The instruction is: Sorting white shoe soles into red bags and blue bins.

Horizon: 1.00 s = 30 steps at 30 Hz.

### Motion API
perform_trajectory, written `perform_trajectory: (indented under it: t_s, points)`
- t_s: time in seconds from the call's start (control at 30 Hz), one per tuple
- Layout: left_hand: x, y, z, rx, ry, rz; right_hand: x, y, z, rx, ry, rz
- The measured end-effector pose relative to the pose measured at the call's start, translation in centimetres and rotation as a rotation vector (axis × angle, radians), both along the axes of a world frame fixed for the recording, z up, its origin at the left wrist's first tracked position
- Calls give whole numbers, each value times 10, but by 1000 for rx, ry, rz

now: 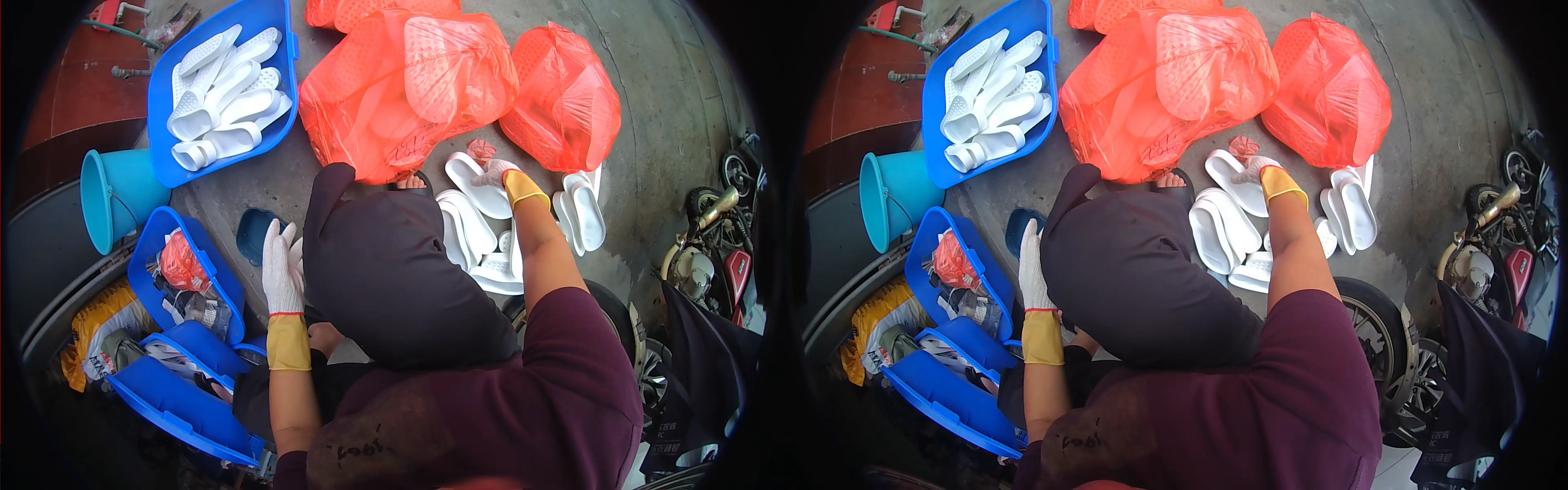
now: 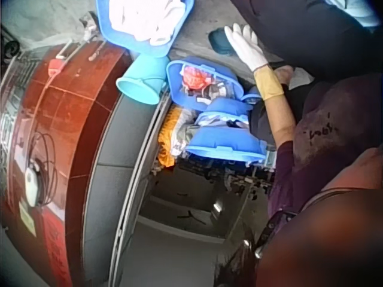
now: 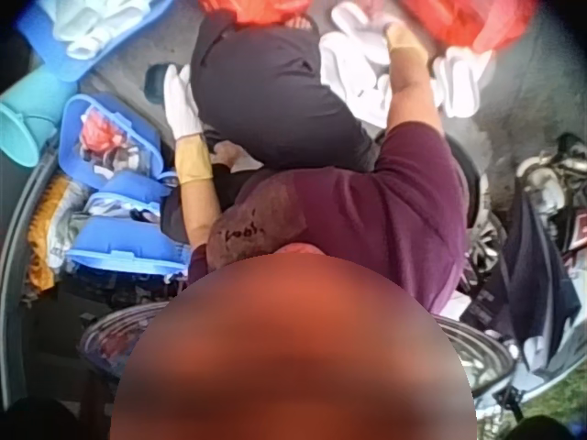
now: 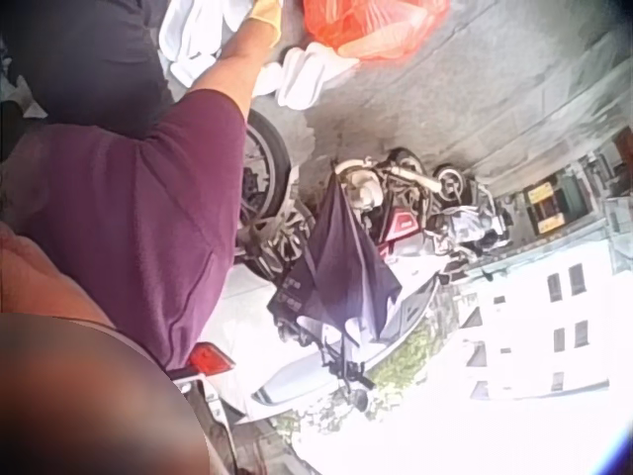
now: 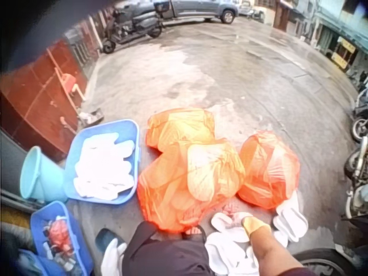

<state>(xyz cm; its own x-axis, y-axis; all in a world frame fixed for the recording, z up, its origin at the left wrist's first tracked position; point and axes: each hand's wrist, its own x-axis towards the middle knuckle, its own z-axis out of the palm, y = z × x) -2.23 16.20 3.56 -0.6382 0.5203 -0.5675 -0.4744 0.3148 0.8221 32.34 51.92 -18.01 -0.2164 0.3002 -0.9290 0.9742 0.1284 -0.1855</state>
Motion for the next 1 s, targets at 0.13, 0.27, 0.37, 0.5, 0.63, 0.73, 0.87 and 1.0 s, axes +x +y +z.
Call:
perform_trajectory:
  t_s: [0.13,0.27,0.37,0.5,0.63,0.73,0.87,1.0]
  points:
    - [2,-11,9,50,39,-33,2,-46,4,340,-58,242]
    - [1,-28,56,79,75,188,7,-68,49,824,131,-71]
    - [-9,-41,83,170,210,120,8,-20,135,1027,596,-339]
    - [3,-24,138,369,249,48,-81,23,314,1267,1240,287]
    - [21,-34,177,562,13,32,-212,-76,476,1060,1506,1220]
    - [36,-61,168,738,-117,58,-284,-191,477,728,1658,1596]
    - [56,-135,152,858,-367,416,-325,-330,417,647,1833,1633]
    - [57,-198,72,979,-415,650,-328,-416,310,766,1839,974]
